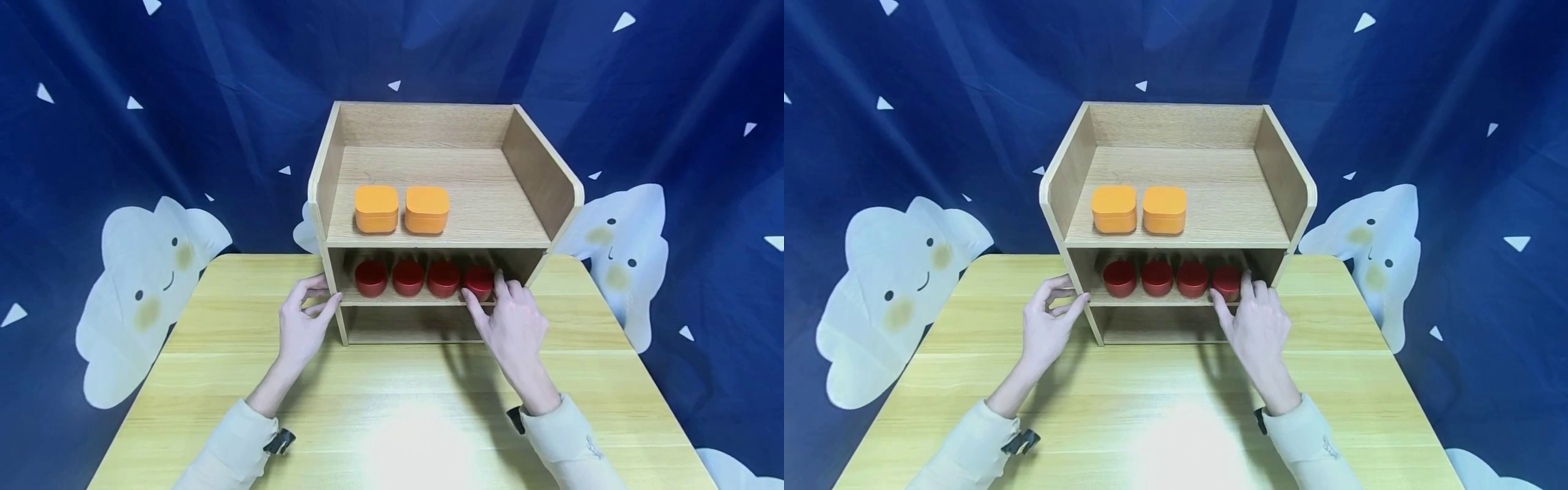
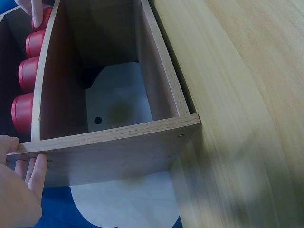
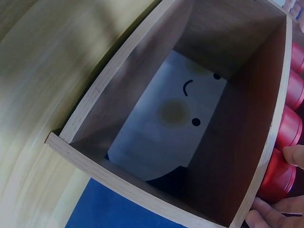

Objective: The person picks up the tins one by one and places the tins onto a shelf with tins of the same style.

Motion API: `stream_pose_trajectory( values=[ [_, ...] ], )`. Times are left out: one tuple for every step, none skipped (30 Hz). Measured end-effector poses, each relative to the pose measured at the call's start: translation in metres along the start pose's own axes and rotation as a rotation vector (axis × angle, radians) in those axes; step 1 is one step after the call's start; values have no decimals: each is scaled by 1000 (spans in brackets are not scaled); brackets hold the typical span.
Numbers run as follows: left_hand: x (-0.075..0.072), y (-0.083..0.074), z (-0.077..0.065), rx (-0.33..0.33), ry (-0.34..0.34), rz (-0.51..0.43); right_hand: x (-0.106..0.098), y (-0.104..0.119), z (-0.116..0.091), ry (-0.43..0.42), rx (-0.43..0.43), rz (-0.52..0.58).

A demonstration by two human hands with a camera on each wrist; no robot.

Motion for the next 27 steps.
stream_pose_trajectory(
  values=[
    [0,0,0,0,0,0,0,0,0,-1,0,-4],
    [0,0,0,-1,0,0,1,0,1,-2,0,-7],
    [0,0,0,-2,-1,0,1,0,1,-3,1,-10],
    [0,0,0,-3,-1,0,1,0,1,-4,2,-12],
    [0,1,0,-4,0,0,1,0,1,-6,3,-12],
    [1,1,0,-4,0,0,1,0,2,-7,3,-11],
    [1,1,0,-5,1,-1,1,0,1,-10,3,-9],
    [1,1,0,-5,1,-1,1,0,1,-15,2,-7],
    [1,1,0,-5,2,-2,1,-1,1,-23,-1,-1],
    [1,1,-1,-6,3,-1,0,-1,0,-29,-5,4],
    [1,1,-1,-6,4,-3,-1,-1,-1,-36,-12,6],
    [1,1,-1,-7,5,-2,-2,-2,-2,-46,-21,7],
    [1,1,-1,-8,7,-1,-3,-3,-3,-59,-30,12],
    [0,1,-2,-10,9,-1,-4,-3,-5,-71,-38,19],
    [0,2,-2,-12,12,1,-6,-4,-6,-75,-46,20],
    [-1,2,-3,-15,15,2,-8,-4,-7,-73,-53,25],
    [-2,2,-3,-18,18,5,-11,-5,-9,-73,-59,30],
    [-3,2,-4,-21,20,11,-13,-6,-10,-72,-62,36],
    [-4,2,-5,-25,24,16,-16,-7,-11,-68,-62,44],
    [-4,2,-7,-27,27,20,-19,-8,-12,-60,-63,48],
    [-5,1,-8,-30,30,28,-22,-10,-13,-55,-65,53],
    [-6,1,-9,-33,33,34,-25,-11,-14,-51,-68,61],
    [-7,1,-11,-34,37,41,-28,-13,-15,-49,-72,62],
    [-8,0,-12,-35,42,47,-30,-14,-17,-51,-77,62],
    [-9,0,-14,-37,47,52,-32,-16,-18,-56,-82,71],
    [-10,-1,-15,-34,51,57,-34,-18,-19,-60,-90,75],
    [-12,-3,-17,-35,55,61,-36,-20,-19,-64,-100,81]
  ],
)
Point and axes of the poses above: each hand's wrist, its own z-axis towards the middle knuckle, its own x-axis out of the palm, y = z × x, the point moved 2 cm from there along z, towards the middle knuckle, and after that the axes turned 12 degrees about -z, right-handed, at the moved point
